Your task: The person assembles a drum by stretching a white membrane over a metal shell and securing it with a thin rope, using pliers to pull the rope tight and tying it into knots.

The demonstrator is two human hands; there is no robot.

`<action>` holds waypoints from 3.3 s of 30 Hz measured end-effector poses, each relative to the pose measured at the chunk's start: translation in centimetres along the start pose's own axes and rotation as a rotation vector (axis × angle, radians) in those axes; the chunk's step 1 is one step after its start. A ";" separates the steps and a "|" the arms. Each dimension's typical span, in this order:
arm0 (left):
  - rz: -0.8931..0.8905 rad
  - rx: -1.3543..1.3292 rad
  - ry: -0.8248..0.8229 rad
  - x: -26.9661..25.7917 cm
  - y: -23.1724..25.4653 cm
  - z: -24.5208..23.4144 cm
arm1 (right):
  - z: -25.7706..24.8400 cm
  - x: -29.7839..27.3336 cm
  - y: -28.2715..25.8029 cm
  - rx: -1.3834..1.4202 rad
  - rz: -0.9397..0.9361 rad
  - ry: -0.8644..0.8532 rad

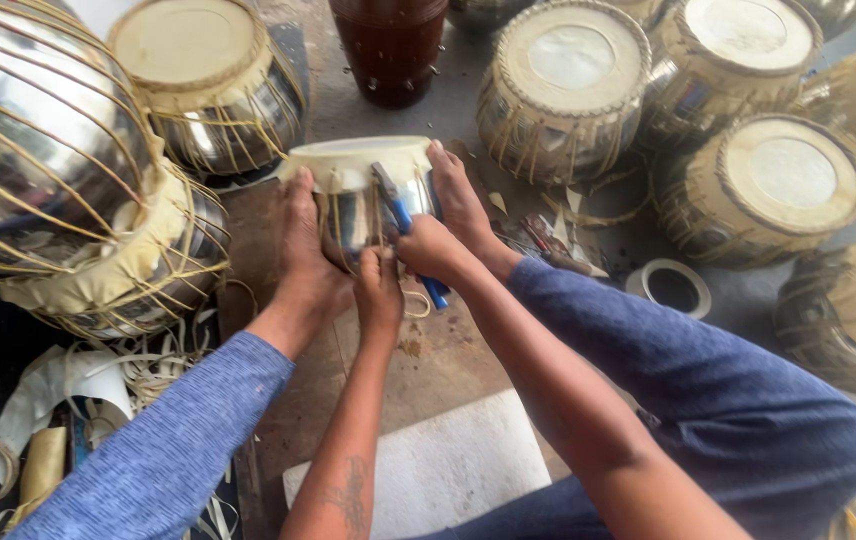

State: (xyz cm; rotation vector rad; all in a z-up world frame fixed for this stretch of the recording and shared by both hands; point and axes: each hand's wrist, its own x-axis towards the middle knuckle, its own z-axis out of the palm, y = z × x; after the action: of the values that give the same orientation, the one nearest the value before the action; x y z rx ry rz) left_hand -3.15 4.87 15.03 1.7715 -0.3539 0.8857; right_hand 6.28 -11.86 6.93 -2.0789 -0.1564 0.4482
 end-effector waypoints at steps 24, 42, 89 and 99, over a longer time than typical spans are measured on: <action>-0.620 -0.458 0.095 -10.8 -14.8 7.0 | 11.0 -8.7 19.4 -0.286 -0.012 -1.054; -0.352 0.535 -0.015 -9.9 -10.3 6.2 | 8.3 -1.2 7.8 0.870 -0.159 -0.170; -0.100 0.153 -0.349 -3.5 -5.9 -0.4 | 7.0 -4.3 8.4 0.347 -0.670 0.180; -0.523 0.250 -0.308 -7.0 -12.4 5.4 | 7.3 -5.1 7.5 0.388 -0.298 0.084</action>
State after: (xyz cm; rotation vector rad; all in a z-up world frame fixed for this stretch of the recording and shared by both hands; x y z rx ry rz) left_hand 1.92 3.45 0.70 2.1007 0.0362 0.2925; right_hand -1.70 -11.40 -1.58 -1.6562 -0.2994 0.1898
